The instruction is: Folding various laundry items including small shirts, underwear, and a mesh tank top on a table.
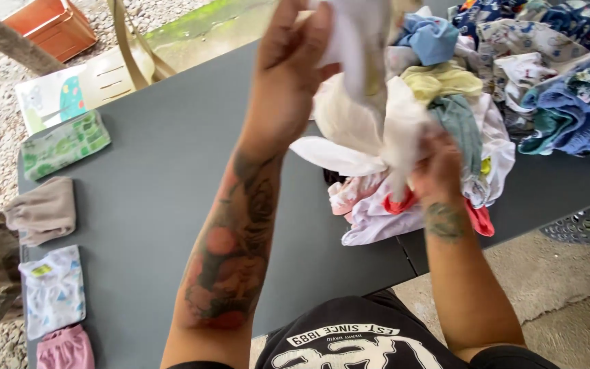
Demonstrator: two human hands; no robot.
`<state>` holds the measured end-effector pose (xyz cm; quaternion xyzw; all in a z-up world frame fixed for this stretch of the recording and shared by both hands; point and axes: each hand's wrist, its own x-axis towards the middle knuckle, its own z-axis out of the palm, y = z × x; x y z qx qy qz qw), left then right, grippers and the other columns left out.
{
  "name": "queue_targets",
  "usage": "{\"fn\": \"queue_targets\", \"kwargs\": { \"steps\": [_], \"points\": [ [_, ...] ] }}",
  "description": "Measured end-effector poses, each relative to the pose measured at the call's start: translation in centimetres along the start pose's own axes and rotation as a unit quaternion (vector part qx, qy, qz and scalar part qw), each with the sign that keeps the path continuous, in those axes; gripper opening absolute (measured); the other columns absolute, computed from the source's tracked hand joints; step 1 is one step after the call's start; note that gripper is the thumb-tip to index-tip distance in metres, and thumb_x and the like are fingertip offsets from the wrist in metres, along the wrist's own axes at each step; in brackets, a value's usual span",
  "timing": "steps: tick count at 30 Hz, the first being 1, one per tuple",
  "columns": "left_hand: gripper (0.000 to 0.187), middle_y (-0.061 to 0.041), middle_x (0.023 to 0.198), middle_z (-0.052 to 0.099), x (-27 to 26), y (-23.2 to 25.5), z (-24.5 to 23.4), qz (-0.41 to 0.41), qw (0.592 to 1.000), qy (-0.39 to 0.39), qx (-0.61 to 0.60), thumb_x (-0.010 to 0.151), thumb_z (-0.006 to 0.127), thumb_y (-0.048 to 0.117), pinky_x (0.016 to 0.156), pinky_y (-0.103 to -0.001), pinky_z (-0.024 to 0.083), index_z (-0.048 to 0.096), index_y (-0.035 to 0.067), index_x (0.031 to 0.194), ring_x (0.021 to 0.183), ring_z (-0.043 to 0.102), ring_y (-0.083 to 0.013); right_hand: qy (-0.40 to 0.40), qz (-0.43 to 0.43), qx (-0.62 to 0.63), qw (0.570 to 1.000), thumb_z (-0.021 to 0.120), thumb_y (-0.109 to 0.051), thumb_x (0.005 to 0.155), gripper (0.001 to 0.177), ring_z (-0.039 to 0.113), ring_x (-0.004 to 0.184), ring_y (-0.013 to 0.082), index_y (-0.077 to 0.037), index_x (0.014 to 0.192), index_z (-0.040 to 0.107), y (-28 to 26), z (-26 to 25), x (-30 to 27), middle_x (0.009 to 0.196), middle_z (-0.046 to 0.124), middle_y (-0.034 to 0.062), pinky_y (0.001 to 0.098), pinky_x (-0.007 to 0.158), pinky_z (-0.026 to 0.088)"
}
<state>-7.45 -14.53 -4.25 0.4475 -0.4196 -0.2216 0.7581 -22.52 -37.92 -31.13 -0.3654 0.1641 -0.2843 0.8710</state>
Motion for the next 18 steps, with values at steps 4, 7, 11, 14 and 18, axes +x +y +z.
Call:
{"fn": "queue_targets", "kwargs": {
  "steps": [4, 7, 11, 14, 18],
  "points": [
    [0.019, -0.001, 0.102, 0.07, -4.5, 3.3, -5.6, 0.016, 0.996, 0.071, -0.052, 0.116, 0.057, 0.023, 0.073, -0.024, 0.049, 0.057, 0.008, 0.127, 0.085, 0.06, -0.0049, 0.198, -0.219, -0.472, 0.831, 0.071, -0.012, 0.106, 0.041, 0.064, 0.109, 0.0286, -0.002, 0.144, 0.057, -4.6, -6.0, -0.6, 0.125, 0.065, 0.0178, 0.0384, 0.092, 0.054],
    [0.017, -0.001, 0.101, 0.07, -7.8, 4.9, -8.9, 0.046, 0.995, 0.039, 0.082, 0.122, 0.059, 0.019, 0.075, -0.019, 0.045, 0.062, 0.004, 0.128, 0.085, 0.056, -0.0025, 0.166, -0.249, -0.721, 0.625, 0.078, -0.017, 0.104, 0.063, 0.056, 0.127, 0.0428, -0.001, 0.157, 0.048, -6.2, -0.3, -3.8, 0.141, 0.056, 0.0299, 0.0516, 0.107, 0.047],
    [0.018, 0.001, 0.114, 0.072, -11.3, 7.1, -10.9, 0.01, 0.97, -0.094, 0.222, 0.113, 0.063, 0.011, 0.092, -0.027, 0.059, 0.067, -0.001, 0.126, 0.102, 0.066, -0.006, -0.131, -0.261, -0.676, 0.676, 0.085, -0.026, 0.091, 0.081, 0.046, 0.145, 0.0393, -0.005, 0.158, 0.043, -2.6, 18.4, -8.2, 0.155, 0.051, 0.0252, 0.0504, 0.12, 0.034],
    [0.018, -0.001, 0.112, 0.074, -14.1, 8.7, -13.0, -0.073, 0.965, -0.157, 0.2, 0.108, 0.065, 0.005, 0.097, -0.03, 0.06, 0.068, 0.0, 0.125, 0.105, 0.069, -0.0086, -0.491, -0.262, -0.532, 0.638, 0.092, -0.034, 0.072, 0.106, 0.036, 0.153, 0.0355, -0.005, 0.158, 0.038, 2.1, 26.9, -7.1, 0.161, 0.046, 0.0203, 0.0492, 0.126, 0.018],
    [0.019, -0.006, 0.099, 0.069, -20.2, 12.9, -15.2, -0.002, 0.882, -0.076, 0.465, 0.095, 0.071, 0.001, 0.076, -0.029, 0.059, 0.072, 0.004, 0.113, 0.084, 0.072, -0.0171, -0.474, -0.118, -0.64, 0.593, 0.096, -0.028, 0.067, 0.054, 0.052, 0.126, 0.0338, -0.011, 0.115, 0.077, 5.9, 29.7, -6.9, 0.104, 0.078, 0.0063, 0.047, 0.115, 0.035]
  ]
}}
